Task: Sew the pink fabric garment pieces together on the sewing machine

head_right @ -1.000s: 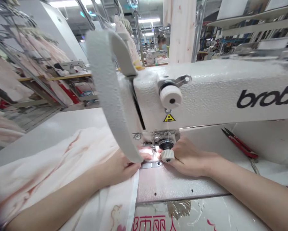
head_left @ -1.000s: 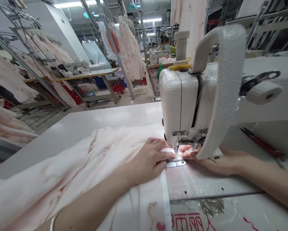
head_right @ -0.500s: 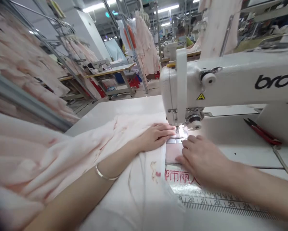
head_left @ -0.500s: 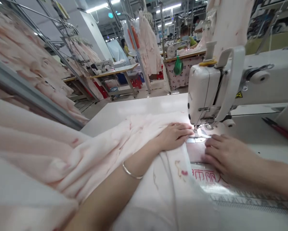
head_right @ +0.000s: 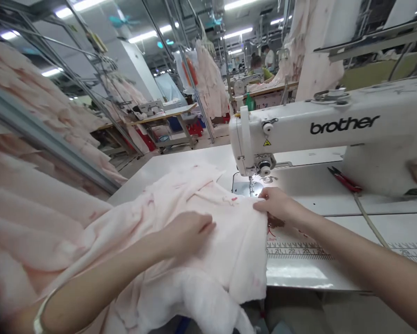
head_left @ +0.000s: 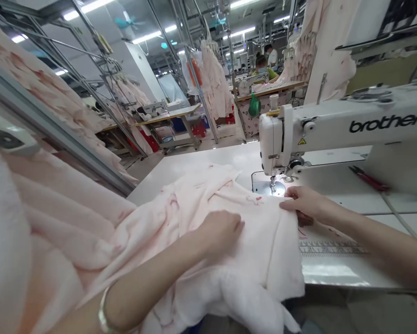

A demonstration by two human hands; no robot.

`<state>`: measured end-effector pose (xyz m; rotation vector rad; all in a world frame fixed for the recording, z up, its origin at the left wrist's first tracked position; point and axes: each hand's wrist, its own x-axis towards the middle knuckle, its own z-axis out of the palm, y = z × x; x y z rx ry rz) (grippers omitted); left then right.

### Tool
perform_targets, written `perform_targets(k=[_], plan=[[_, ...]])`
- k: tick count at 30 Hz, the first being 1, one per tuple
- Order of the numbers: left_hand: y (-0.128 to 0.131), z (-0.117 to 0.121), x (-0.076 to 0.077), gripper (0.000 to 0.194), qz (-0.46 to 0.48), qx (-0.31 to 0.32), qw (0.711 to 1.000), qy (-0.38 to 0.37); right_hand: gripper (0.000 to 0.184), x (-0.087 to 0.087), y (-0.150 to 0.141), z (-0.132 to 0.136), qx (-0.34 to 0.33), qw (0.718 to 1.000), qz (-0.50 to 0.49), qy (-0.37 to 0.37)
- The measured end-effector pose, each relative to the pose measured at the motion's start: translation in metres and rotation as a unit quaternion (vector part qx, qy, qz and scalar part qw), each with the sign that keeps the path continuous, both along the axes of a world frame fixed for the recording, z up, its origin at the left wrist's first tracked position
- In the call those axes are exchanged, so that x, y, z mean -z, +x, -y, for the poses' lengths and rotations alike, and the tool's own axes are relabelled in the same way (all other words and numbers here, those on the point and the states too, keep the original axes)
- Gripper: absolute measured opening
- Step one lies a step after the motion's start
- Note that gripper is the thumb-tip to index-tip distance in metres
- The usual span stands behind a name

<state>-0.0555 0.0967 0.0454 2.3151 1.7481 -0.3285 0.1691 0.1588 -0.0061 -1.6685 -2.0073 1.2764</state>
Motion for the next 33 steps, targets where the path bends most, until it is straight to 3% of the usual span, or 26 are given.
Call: perform_targets(k=[3,8,11,14,17,21,24,29,31,33], plan=[[0.016,0.021,-0.010,0.048,-0.026,0.049,0.991,-0.123,0.014,0.002,0.006,-0.001,0.006,1.000,0.009,-0.003],[0.035,0.011,-0.018,0.052,-0.096,0.056,0.956,-0.273,0.016,-0.007,0.004,0.007,0.007,0.995,0.064,0.074],[0.039,0.010,-0.022,0.051,-0.116,0.056,0.938,-0.321,0.018,-0.011,0.009,0.012,0.001,0.987,0.097,0.126],[0.034,0.018,-0.030,0.041,-0.078,0.037,0.917,-0.389,0.020,-0.010,0.016,0.014,-0.009,0.983,0.104,0.151],[0.025,0.024,-0.040,0.026,0.030,-0.001,0.892,-0.451,0.020,-0.008,0.020,0.015,-0.018,0.983,0.088,0.160],[0.016,0.025,-0.053,0.028,0.111,-0.018,0.915,-0.387,0.018,-0.007,0.024,0.013,-0.022,0.988,0.044,0.149],[0.014,0.024,-0.052,0.026,0.136,-0.040,0.935,-0.326,0.018,-0.006,0.027,0.013,-0.019,0.990,0.009,0.140],[0.023,0.015,-0.047,0.031,0.230,-0.098,0.921,-0.297,0.019,-0.002,0.032,0.012,-0.012,0.989,-0.040,0.142],[0.035,0.007,-0.046,0.031,0.272,-0.067,0.917,-0.283,0.019,0.001,0.033,0.011,-0.016,0.988,-0.061,0.138],[0.051,-0.005,-0.040,0.029,0.280,0.007,0.933,-0.224,0.019,0.004,0.033,0.010,-0.022,0.988,-0.078,0.131]])
